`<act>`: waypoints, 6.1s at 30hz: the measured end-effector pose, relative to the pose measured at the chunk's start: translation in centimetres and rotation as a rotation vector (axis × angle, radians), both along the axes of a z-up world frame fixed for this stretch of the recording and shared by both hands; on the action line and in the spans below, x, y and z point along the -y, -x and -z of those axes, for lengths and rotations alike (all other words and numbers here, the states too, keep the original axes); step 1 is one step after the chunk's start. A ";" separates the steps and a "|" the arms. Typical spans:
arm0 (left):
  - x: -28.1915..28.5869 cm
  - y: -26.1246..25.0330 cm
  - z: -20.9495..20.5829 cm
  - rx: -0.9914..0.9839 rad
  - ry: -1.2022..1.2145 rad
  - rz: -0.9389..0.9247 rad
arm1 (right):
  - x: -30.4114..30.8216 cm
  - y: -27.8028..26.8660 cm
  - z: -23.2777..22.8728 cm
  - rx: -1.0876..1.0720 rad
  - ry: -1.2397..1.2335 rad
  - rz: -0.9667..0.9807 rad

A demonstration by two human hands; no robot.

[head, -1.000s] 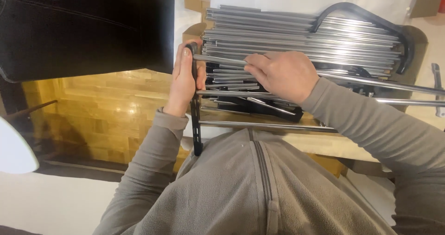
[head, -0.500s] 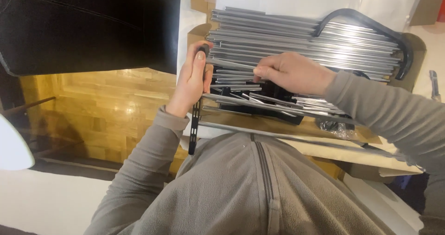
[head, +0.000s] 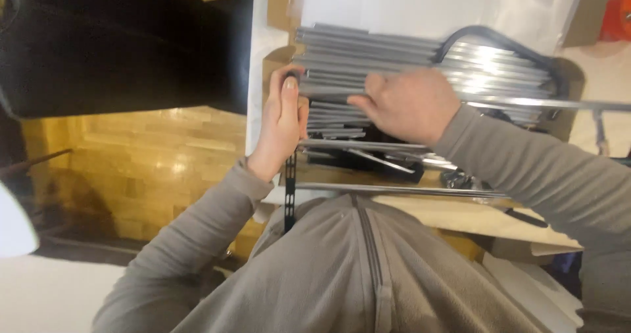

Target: The person assembles a metal rack by inserting metal rods into a black frame. They handle a white paper sheet, briefly pick up a mug, and continue inserting rods into the frame. The task involves repeated insertion and adjustment of rods into the frame.

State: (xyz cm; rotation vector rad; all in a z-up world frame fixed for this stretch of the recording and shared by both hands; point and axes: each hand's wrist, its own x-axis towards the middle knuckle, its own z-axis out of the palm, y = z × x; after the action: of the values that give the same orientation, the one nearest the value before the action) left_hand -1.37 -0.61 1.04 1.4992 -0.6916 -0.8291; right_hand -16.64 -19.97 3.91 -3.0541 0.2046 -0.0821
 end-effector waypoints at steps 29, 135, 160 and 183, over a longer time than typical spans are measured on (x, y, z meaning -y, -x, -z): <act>1.7 -1.8 -11.8 -0.481 0.304 0.073 | -0.9 0.4 -7.4 -0.193 -0.094 -0.160; -6.5 -8.7 6.5 -1.000 0.132 -0.635 | 4.8 1.8 18.3 -0.277 -0.111 -0.007; -1.1 -8.3 4.8 -1.186 0.357 -0.220 | -0.1 5.0 5.0 0.070 0.039 -0.113; -1.7 -4.2 -0.1 -0.756 0.006 -0.459 | 1.1 4.5 0.4 -0.127 0.012 -0.282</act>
State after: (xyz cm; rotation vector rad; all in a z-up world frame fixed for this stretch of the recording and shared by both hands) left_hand 2.84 1.04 1.17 1.1401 0.2045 -0.9355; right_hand -21.11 -21.08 3.55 -3.0652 -0.2209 0.1282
